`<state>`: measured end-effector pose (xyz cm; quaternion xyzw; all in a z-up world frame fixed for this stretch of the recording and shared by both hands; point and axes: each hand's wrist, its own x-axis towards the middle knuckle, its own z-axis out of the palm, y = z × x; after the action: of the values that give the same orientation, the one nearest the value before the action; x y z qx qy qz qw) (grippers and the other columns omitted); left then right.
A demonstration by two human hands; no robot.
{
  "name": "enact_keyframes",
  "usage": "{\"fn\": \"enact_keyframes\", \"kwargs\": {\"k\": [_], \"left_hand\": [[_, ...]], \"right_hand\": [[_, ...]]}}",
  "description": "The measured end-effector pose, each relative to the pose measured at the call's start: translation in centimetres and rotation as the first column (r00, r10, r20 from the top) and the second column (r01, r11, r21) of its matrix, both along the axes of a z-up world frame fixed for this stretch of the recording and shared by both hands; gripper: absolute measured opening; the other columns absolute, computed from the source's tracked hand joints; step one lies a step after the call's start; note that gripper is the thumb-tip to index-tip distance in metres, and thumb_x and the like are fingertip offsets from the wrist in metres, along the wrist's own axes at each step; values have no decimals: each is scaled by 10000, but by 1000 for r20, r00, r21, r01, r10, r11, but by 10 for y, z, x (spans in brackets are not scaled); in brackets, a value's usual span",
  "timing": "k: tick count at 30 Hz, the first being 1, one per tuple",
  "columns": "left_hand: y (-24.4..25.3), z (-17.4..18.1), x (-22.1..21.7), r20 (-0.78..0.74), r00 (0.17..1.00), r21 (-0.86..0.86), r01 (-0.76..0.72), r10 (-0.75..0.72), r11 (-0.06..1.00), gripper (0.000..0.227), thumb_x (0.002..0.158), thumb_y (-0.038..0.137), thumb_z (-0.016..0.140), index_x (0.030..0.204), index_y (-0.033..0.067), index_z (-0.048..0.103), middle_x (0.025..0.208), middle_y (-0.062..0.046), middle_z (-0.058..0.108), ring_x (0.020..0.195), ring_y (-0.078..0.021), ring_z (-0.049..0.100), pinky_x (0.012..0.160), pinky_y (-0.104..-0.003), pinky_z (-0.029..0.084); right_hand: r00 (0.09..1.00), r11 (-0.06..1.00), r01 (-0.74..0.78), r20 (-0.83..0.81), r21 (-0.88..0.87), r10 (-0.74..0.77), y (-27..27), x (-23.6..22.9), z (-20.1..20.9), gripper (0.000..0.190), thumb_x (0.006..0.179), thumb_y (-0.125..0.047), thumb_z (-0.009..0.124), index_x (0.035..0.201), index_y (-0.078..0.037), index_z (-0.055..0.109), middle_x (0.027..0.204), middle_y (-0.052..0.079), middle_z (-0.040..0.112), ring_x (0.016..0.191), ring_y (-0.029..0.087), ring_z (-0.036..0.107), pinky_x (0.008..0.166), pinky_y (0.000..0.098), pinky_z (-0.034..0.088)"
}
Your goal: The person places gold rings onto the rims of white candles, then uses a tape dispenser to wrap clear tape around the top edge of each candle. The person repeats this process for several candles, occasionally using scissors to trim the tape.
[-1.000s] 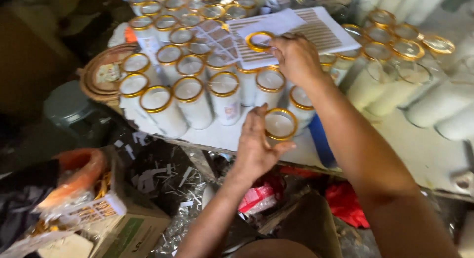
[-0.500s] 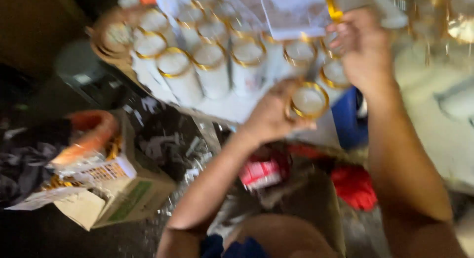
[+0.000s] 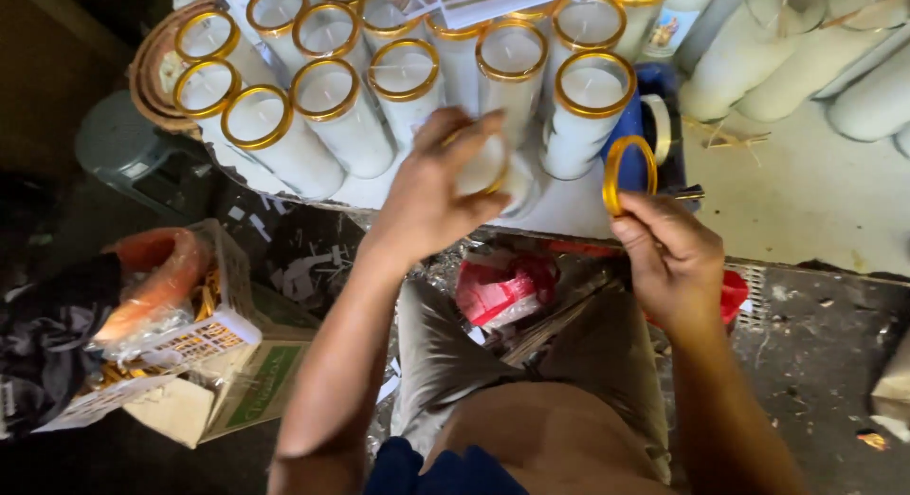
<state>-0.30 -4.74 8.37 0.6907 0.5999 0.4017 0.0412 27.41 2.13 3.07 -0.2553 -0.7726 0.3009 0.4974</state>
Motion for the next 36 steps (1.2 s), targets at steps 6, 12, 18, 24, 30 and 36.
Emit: {"fn": "enact_keyframes", "kwargs": {"k": [6, 12, 18, 24, 30, 36], "left_hand": [[-64, -42, -1, 273, 955, 78, -143, 117, 987, 914, 630, -19, 911, 1451, 43, 516, 1383, -230, 530, 1277, -454, 581, 1094, -508, 470], [-89, -84, 10, 479, 824, 70, -378, 301, 923, 907, 623, 0, 902, 1423, 12, 474, 1282, -250, 539, 1123, -475, 624, 873, -578, 601], [-105, -92, 9, 621, 695, 4, -465, 363, 885, 939, 651, 43, 930, 1429, -48, 412, 1226, -309, 522, 1114, -547, 605, 832, -656, 591], [-101, -88, 11, 762, 508, -160, -454, 402, 877, 936, 670, 32, 905, 1450, 56, 388, 1194, -351, 549, 1000, -591, 659, 750, -606, 612], [-105, -83, 15, 791, 486, -151, -435, 373, 887, 890, 676, 1, 887, 1413, 70, 394, 1199, -359, 526, 1004, -586, 641, 745, -624, 608], [-100, -113, 25, 579, 743, 122, -486, 335, 866, 864, 593, 8, 929, 1336, 15, 488, 1270, -246, 561, 1173, -444, 610, 931, -569, 550]], "right_hand": [[993, 991, -102, 72, 87, 96, 1, -45, -14, 159, 953, 31, 747, 1099, -19, 788, 952, 157, 755, 896, 347, 746, 805, 429, 590], [917, 780, -221, 398, 586, -39, -46, -96, 6, 342, 936, -101, 642, 1234, -228, 750, 1002, 17, 675, 830, 204, 667, 784, 316, 591], [792, 770, -65, 502, 635, -348, 30, -80, -48, 268, 924, -106, 699, 1138, -223, 810, 976, -11, 667, 921, 222, 661, 768, 320, 570], [898, 712, -234, 427, 662, -102, -50, -122, -9, 293, 979, -151, 566, 1196, -262, 729, 991, 9, 601, 853, 218, 620, 815, 288, 546], [878, 707, -194, 442, 680, -185, 15, -104, -39, 343, 985, -146, 518, 1227, -225, 748, 1010, 18, 591, 946, 244, 615, 829, 329, 532], [866, 741, -232, 480, 630, -137, 15, -90, -30, 432, 870, -126, 613, 1268, -254, 720, 1023, -3, 596, 908, 245, 632, 812, 327, 546]]}}
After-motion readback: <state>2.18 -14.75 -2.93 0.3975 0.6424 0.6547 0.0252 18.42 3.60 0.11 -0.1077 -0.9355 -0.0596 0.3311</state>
